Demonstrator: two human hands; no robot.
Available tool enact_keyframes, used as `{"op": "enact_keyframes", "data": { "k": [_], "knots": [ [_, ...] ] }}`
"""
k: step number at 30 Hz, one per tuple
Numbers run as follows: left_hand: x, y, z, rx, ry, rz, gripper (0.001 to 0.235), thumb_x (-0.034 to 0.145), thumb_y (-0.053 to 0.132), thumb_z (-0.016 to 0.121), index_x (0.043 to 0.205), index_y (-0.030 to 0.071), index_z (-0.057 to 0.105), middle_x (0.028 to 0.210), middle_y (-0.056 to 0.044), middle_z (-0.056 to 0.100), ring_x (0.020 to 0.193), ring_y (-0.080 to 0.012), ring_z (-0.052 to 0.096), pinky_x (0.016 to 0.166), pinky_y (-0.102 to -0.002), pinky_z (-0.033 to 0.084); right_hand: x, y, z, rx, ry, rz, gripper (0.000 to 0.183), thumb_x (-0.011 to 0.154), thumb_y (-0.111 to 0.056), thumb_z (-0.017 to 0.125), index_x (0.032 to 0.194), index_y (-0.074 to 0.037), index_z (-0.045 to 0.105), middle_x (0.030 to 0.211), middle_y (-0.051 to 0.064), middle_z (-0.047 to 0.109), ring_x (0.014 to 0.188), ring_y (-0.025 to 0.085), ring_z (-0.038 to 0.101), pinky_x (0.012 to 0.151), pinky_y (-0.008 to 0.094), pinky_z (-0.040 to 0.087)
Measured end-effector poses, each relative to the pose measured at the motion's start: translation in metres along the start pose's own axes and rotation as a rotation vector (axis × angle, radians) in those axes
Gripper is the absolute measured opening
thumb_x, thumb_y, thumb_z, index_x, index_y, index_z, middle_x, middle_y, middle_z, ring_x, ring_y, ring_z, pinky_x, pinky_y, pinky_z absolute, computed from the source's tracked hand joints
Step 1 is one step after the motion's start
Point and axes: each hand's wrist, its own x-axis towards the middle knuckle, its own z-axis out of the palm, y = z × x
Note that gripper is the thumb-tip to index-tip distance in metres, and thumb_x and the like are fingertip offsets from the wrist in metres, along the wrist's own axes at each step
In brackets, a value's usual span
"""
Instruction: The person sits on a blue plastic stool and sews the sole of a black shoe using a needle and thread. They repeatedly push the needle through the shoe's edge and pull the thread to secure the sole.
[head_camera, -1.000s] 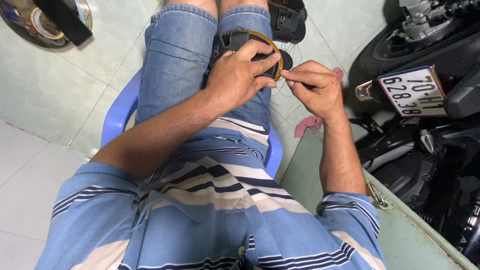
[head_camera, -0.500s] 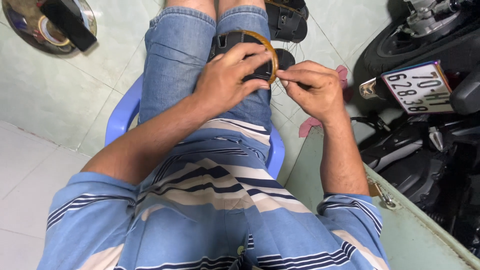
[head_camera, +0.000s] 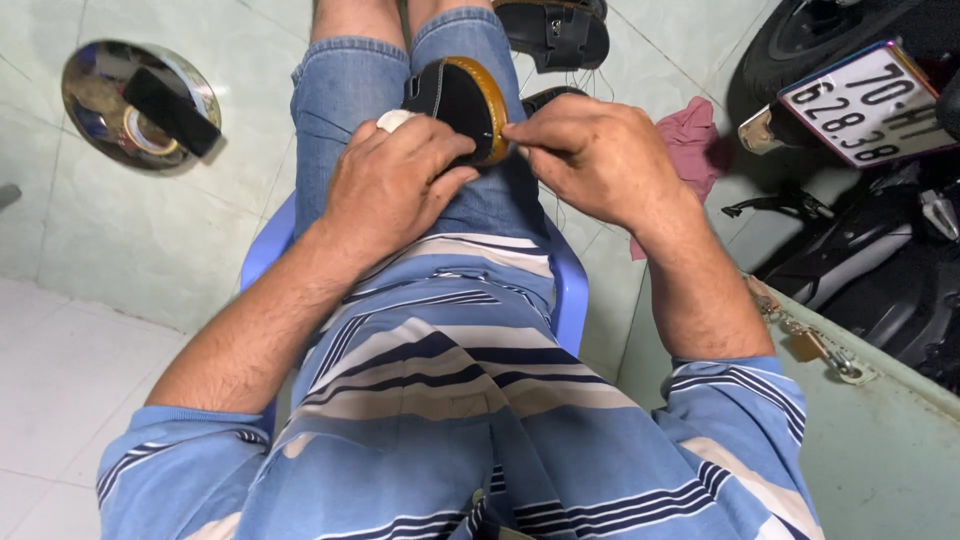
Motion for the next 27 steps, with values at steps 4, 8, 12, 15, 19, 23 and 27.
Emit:
{"op": "enact_keyframes", "data": {
  "k": [4, 8, 12, 15, 19, 23, 27],
  "knots": [
    [-0.002, 0.000, 0.001, 0.064, 0.031, 0.018, 0.009, 0.090, 0.024, 0.063, 0.096, 0.020, 0.067, 0.086, 0.004, 0.062, 0.069, -0.0177, 0.057, 0.064, -0.034, 0.037, -0.001, 0.000, 0.004, -0.073, 0.004, -0.028, 0.024, 0.084, -0.015, 0.063, 0.106, -0.017, 0.069, 0.095, -0.001, 0.065, 0.085, 0.016, 0.062, 0.056, 0.033, 0.048],
    [-0.003, -0.002, -0.002, 0.108, -0.052, -0.010, 0.021, 0.089, 0.028, 0.060, 0.108, 0.019, 0.064, 0.084, 0.002, 0.061, 0.068, -0.0216, 0.058, 0.074, -0.039, 0.040, 0.001, -0.001, 0.002, -0.065, 0.005, -0.056, 0.022, 0.086, -0.015, 0.062, 0.106, -0.015, 0.069, 0.095, -0.002, 0.065, 0.087, 0.015, 0.062, 0.054, 0.033, 0.048],
    [-0.003, -0.001, -0.002, 0.096, -0.002, 0.019, 0.015, 0.089, 0.029, 0.063, 0.101, 0.022, 0.067, 0.090, 0.004, 0.061, 0.071, -0.0196, 0.057, 0.071, -0.037, 0.036, 0.001, -0.001, 0.005, -0.087, 0.010, -0.074, 0.023, 0.085, -0.015, 0.061, 0.107, -0.016, 0.068, 0.095, -0.001, 0.065, 0.086, 0.016, 0.062, 0.056, 0.034, 0.048],
    [0.001, 0.008, -0.015, -0.063, -0.032, -0.044, 0.008, 0.085, 0.019, 0.063, 0.092, 0.017, 0.067, 0.091, 0.001, 0.058, 0.079, -0.0202, 0.055, 0.071, -0.039, 0.037, -0.001, -0.001, 0.006, -0.083, 0.008, -0.069, 0.023, 0.085, -0.015, 0.062, 0.107, -0.016, 0.068, 0.094, 0.000, 0.065, 0.087, 0.017, 0.062, 0.056, 0.034, 0.048],
    [0.010, 0.012, -0.040, -0.623, -0.238, -0.360, 0.004, 0.075, 0.014, 0.063, 0.075, 0.017, 0.065, 0.111, -0.002, 0.051, 0.105, -0.0144, 0.050, 0.090, -0.028, 0.036, 0.001, -0.001, 0.003, -0.082, -0.001, -0.075, 0.024, 0.085, -0.015, 0.062, 0.108, -0.016, 0.068, 0.096, 0.000, 0.065, 0.084, 0.018, 0.062, 0.055, 0.034, 0.047],
    [0.019, 0.014, -0.042, -1.034, -0.122, -0.488, 0.005, 0.082, 0.018, 0.062, 0.085, 0.016, 0.064, 0.125, -0.003, 0.054, 0.107, -0.0110, 0.055, 0.097, -0.029, 0.041, 0.001, -0.004, 0.003, -0.027, 0.000, -0.066, 0.024, 0.084, -0.013, 0.063, 0.107, -0.016, 0.068, 0.096, 0.000, 0.065, 0.086, 0.017, 0.062, 0.063, 0.032, 0.048],
    [0.023, 0.011, -0.022, -0.960, -0.075, -0.462, 0.011, 0.086, 0.013, 0.059, 0.097, 0.012, 0.063, 0.088, -0.004, 0.062, 0.074, -0.0118, 0.059, 0.057, -0.020, 0.044, 0.001, -0.004, 0.003, -0.081, -0.003, -0.061, 0.023, 0.086, -0.016, 0.063, 0.108, -0.019, 0.067, 0.094, -0.002, 0.064, 0.082, 0.017, 0.061, 0.050, 0.033, 0.046]
  ]
}}
